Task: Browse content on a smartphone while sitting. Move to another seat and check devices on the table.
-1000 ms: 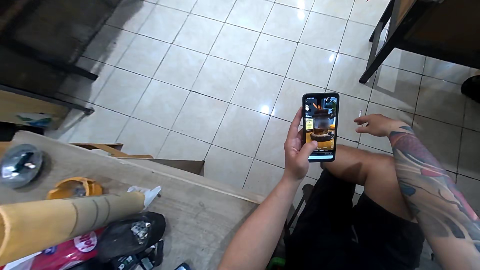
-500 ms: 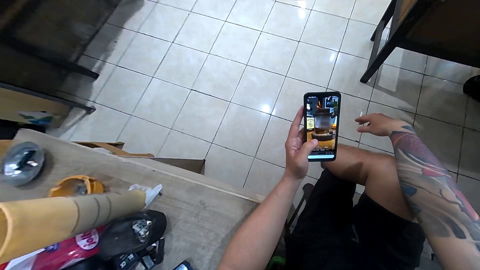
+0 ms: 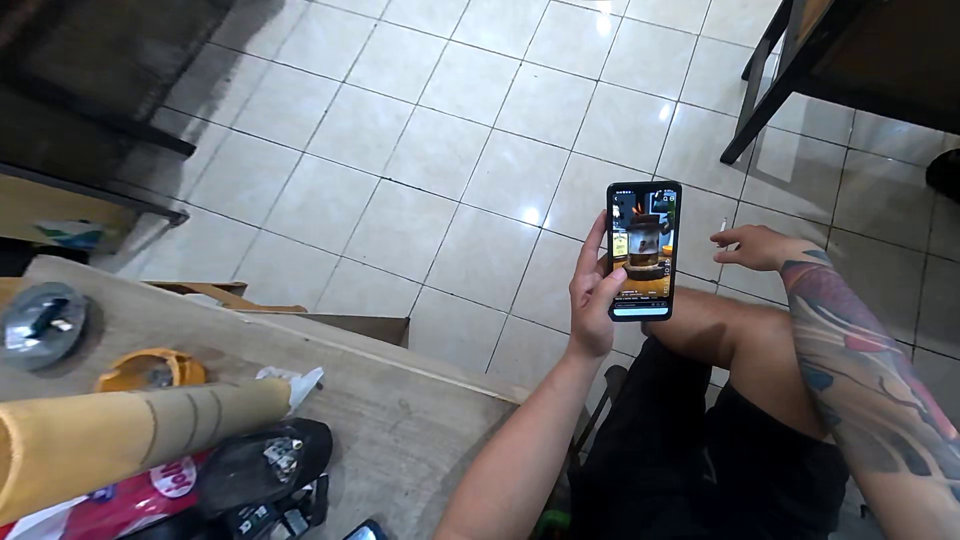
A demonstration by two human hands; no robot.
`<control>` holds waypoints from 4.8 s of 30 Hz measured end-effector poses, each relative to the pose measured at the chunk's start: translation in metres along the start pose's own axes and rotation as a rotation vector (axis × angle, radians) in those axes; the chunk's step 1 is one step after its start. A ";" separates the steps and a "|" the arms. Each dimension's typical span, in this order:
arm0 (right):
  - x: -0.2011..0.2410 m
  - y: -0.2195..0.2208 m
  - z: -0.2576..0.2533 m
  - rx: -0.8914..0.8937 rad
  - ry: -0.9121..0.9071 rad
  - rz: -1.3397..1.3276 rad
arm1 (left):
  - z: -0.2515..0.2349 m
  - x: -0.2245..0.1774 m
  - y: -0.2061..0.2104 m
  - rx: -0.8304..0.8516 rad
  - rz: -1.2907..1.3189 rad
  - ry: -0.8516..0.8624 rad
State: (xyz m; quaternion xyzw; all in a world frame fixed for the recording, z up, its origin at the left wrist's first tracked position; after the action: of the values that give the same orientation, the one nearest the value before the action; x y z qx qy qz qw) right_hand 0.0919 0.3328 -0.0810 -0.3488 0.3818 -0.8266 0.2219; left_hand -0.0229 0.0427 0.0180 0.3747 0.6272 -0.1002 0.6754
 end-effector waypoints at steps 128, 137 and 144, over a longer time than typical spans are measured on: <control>0.000 -0.001 0.002 0.000 0.019 -0.015 | 0.001 -0.003 0.001 0.013 0.029 0.011; 0.003 -0.003 0.004 0.011 0.027 -0.001 | 0.001 -0.004 0.002 0.016 0.019 0.018; 0.000 -0.002 0.003 -0.002 0.038 -0.009 | 0.000 -0.002 0.001 0.014 0.019 0.010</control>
State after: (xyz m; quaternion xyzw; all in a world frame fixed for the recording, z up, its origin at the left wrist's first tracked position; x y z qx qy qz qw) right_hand 0.0942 0.3326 -0.0785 -0.3351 0.3853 -0.8337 0.2103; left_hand -0.0225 0.0425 0.0201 0.3858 0.6262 -0.0966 0.6706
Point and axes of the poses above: each hand's wrist, its own z-axis away from the middle knuckle, its own y-axis out of the palm, x = y × z, the point moved 6 cm from there along -z, towards the middle knuckle, and after that the axes turned 12 degrees about -x, right-handed, at the moved point
